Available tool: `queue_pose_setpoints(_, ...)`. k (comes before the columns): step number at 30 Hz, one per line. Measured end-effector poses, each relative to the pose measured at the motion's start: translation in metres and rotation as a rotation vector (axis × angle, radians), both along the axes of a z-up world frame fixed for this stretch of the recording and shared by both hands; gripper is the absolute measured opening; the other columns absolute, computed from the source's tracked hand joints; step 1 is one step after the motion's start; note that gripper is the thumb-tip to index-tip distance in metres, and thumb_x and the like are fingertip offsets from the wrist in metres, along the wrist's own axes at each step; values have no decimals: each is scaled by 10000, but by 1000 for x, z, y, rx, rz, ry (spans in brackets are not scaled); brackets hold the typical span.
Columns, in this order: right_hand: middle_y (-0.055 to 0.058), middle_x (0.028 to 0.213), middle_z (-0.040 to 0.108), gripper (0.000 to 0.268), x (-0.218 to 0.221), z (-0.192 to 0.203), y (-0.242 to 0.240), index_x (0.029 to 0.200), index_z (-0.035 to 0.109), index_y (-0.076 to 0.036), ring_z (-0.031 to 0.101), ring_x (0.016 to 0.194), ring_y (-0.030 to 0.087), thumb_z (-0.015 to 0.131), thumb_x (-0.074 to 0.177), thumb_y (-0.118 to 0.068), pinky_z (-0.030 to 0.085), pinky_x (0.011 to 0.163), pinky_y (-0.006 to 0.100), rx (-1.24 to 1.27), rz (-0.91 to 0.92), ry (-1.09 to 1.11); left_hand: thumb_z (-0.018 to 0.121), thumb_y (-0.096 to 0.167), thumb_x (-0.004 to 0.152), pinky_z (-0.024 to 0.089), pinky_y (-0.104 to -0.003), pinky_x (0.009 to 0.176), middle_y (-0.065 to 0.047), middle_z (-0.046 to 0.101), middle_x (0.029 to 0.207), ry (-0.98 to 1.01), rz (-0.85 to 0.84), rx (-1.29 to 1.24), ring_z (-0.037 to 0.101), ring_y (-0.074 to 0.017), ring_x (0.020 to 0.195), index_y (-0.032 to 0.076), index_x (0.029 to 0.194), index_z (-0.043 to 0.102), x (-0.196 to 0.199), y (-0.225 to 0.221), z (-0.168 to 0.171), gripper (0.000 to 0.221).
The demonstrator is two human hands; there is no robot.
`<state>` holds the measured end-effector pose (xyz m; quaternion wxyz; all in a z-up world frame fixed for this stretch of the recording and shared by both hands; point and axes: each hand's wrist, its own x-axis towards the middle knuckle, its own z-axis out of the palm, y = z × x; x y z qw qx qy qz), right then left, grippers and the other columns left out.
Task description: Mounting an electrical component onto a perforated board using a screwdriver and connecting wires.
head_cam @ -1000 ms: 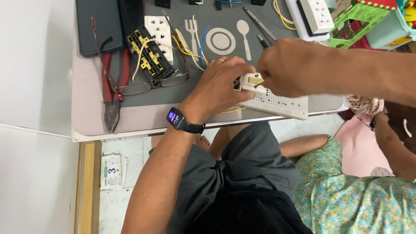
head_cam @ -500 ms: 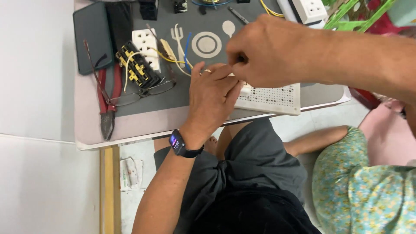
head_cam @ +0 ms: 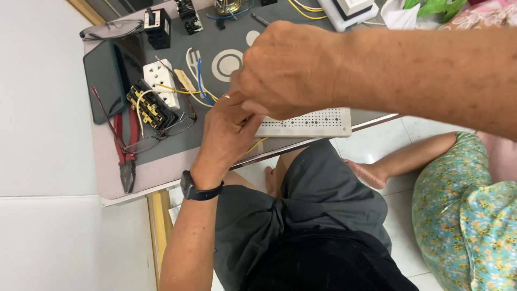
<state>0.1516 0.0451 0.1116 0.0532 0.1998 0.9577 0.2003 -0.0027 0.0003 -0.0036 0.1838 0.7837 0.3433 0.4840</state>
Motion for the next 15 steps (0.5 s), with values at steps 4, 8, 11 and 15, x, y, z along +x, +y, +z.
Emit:
queue_pose_setpoints(4, 61, 722, 689, 182, -1, -7, -1, 740, 664, -108, 639, 513, 223, 614, 881, -211, 524, 504, 316, -87, -1, -25, 651, 22, 804, 445, -333, 642, -85, 666, 876, 50, 31, 4, 569, -242, 730, -34, 798, 685, 0, 2, -4, 66)
queue_pose_setpoints(8, 71, 629, 672, 318, -6, -6, -9, 674, 689, -199, 570, 444, 238, 567, 921, -358, 435, 449, 323, 50, -73, -8, 664, -54, 754, 482, -349, 776, -75, 638, 815, -2, 22, 32, 625, -269, 845, 1, 695, 567, -1, 4, -13, 126)
queue_pose_setpoints(11, 57, 637, 682, 200, -2, -7, -8, 723, 665, -217, 596, 458, 232, 577, 891, -283, 462, 478, 319, 68, 15, -94, 669, -16, 758, 466, -335, 703, -68, 635, 803, 10, 36, 3, 586, -261, 788, 14, 734, 611, -1, 3, -17, 69)
queue_pose_setpoints(15, 41, 648, 693, 113, 1, -14, -2, 846, 666, -244, 636, 496, 220, 598, 873, -157, 489, 441, 326, 91, -14, -123, 681, -11, 819, 434, -301, 851, -20, 591, 817, -95, -34, -129, 463, -161, 676, -7, 854, 661, 4, -3, 1, 41)
